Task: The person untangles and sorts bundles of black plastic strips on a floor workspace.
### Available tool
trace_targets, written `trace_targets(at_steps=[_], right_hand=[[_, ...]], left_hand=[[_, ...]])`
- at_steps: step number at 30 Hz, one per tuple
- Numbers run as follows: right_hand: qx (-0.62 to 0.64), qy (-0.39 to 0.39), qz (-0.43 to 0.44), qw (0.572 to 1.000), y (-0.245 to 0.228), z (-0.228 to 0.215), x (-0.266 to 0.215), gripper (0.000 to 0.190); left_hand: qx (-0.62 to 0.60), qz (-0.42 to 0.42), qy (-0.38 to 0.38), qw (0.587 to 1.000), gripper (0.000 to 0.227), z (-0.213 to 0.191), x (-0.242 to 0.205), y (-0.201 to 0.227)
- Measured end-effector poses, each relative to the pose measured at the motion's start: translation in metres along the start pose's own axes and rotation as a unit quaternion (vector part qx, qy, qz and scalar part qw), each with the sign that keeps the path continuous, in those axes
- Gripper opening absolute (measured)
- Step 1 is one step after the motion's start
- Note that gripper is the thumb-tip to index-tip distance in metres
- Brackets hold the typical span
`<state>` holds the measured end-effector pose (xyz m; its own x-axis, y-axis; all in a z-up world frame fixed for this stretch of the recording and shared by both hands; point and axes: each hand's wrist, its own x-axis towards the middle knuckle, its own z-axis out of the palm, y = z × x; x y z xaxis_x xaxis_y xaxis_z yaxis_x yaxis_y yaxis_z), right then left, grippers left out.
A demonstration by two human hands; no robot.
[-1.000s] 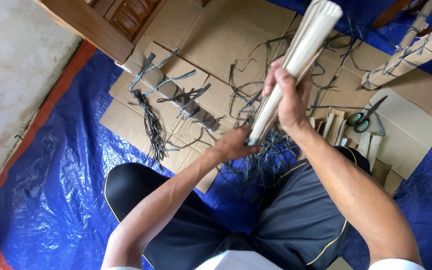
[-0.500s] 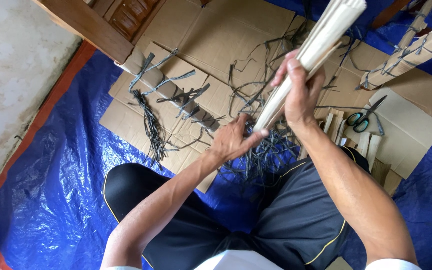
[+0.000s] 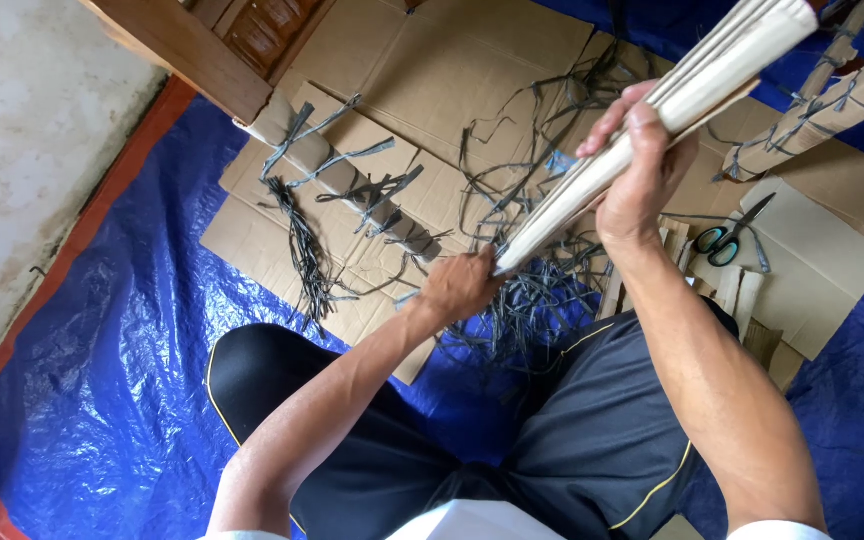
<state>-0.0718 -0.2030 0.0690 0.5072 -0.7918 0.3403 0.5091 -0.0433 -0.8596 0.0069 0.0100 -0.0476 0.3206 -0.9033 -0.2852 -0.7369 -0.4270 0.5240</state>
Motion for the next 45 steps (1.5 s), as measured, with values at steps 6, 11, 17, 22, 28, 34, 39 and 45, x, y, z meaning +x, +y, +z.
trace_targets(at_steps=[6, 11, 17, 22, 28, 34, 39, 45], right_hand=[[0.015, 0.035, 0.003, 0.999, -0.005, -0.015, 0.007, 0.044], [0.063, 0.065, 0.015, 0.996, -0.007, -0.032, 0.015, 0.045], [0.044, 0.035, 0.036, 0.998, -0.011, -0.024, 0.014, 0.042], [-0.011, -0.028, 0.093, 0.995, 0.002, 0.001, 0.001, 0.037], [-0.018, -0.102, 0.145, 0.984, 0.002, 0.023, -0.015, 0.038], [-0.001, -0.137, 0.157, 0.978, 0.005, 0.031, -0.021, 0.043], [-0.065, -0.181, 0.170, 0.966, 0.015, 0.038, -0.032, 0.045], [-0.110, -0.162, 0.199, 0.960, 0.019, 0.042, -0.046, 0.030]], left_hand=[[0.048, -0.034, -0.059, 0.996, 0.046, -0.005, -0.004, 0.005], [0.155, -0.055, -0.147, 0.975, 0.053, 0.026, -0.005, -0.024], [0.117, 0.006, -0.032, 0.993, 0.111, -0.019, -0.010, 0.012], [-0.176, 0.011, -0.090, 0.980, 0.111, -0.051, -0.011, 0.044], [-0.340, 0.038, -0.066, 0.937, 0.103, -0.041, -0.011, 0.047], [-0.308, -0.002, 0.027, 0.951, 0.086, -0.032, -0.006, 0.042], [-0.373, -0.070, 0.072, 0.922, 0.083, -0.037, 0.000, 0.040], [-0.419, 0.029, 0.130, 0.898, 0.085, -0.037, 0.002, 0.037]])
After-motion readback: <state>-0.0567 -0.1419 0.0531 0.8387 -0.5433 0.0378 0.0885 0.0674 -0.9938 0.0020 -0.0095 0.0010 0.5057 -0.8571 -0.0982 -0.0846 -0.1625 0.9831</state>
